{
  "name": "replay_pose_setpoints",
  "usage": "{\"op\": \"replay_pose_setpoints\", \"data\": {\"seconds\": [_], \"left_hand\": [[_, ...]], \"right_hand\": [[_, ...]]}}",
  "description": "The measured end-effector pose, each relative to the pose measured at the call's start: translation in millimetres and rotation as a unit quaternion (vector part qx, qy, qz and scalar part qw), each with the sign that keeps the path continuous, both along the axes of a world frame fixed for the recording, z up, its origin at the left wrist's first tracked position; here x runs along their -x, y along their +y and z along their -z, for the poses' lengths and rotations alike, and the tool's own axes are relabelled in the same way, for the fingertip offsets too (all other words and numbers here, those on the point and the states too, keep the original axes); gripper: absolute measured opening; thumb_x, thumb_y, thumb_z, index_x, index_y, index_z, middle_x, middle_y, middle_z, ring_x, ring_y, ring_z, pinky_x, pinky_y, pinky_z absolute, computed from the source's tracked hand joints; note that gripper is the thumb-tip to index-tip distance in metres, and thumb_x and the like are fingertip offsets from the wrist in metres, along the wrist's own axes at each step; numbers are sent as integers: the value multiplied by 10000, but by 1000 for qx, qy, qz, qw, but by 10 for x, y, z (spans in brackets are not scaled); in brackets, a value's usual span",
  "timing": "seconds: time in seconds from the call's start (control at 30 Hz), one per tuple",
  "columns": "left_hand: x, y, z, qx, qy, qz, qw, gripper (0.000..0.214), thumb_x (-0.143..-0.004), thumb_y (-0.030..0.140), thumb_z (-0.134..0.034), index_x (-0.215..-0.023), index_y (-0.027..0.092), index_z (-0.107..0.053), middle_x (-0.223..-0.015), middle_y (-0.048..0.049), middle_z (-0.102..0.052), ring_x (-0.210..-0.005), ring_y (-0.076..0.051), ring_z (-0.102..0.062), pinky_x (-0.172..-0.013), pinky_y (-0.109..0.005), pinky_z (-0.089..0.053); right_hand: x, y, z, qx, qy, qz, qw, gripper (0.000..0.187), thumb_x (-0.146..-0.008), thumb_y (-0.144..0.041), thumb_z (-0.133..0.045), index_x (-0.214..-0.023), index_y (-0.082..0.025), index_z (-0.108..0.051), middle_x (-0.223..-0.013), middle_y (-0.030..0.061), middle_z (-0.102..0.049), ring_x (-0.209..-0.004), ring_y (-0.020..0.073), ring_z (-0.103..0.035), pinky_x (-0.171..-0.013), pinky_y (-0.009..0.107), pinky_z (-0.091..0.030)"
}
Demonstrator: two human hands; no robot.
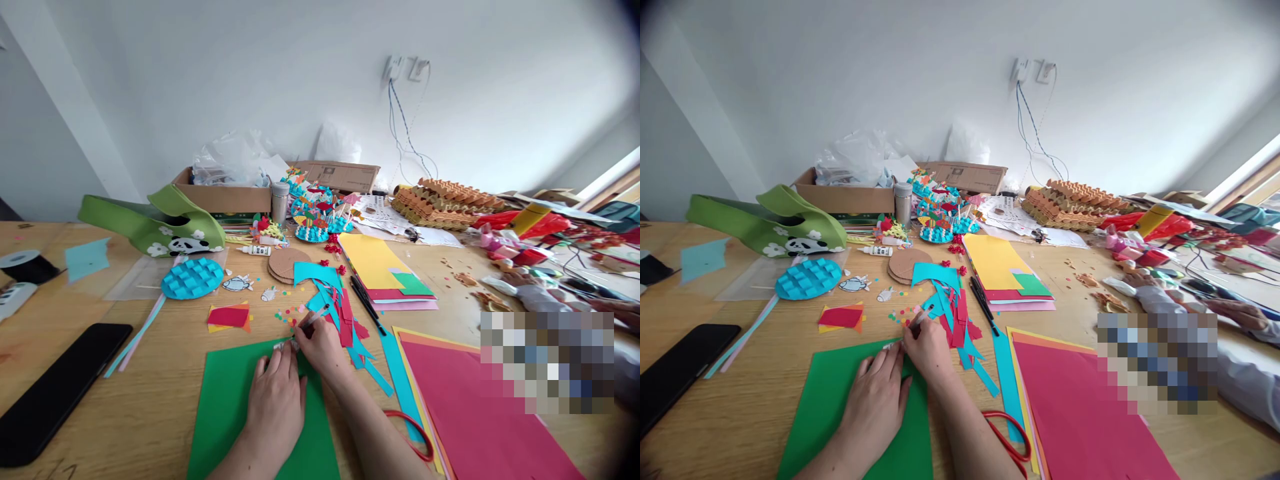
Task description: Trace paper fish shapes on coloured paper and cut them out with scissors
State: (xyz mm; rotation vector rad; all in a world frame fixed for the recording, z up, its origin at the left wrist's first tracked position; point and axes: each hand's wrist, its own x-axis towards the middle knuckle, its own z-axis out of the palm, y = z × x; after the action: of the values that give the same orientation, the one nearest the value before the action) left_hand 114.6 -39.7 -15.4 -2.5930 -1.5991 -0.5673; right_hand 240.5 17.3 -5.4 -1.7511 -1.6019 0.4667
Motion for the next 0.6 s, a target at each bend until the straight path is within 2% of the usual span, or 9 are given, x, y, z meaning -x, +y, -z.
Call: {"op": "replay_pose_setpoints", "data": {"seconds": [0.2, 0.6], "left_hand": [[-3, 3, -10, 13, -1, 2, 1000, 397, -888, 202, -436, -1239, 87, -584, -1283, -126, -605, -1170, -268, -520, -930, -435, -394], [-7, 1, 29, 1, 7, -2, 1000, 409, -889, 202, -446, -1265, 89, -559, -1290, -124, -599, -1171, -258, -515, -931, -428, -386]], "right_hand": [[-4, 7, -58, 18, 17, 21, 999, 108, -731, -178, -585, -633, -193, -542, -563, 18, -626, -532, 165, -597, -491, 220, -360], [15, 17, -69, 50, 19, 33, 998, 125, -755, -165, -562, -634, -181, -538, -559, 23, -627, -532, 150, -583, -492, 207, -329]]}}
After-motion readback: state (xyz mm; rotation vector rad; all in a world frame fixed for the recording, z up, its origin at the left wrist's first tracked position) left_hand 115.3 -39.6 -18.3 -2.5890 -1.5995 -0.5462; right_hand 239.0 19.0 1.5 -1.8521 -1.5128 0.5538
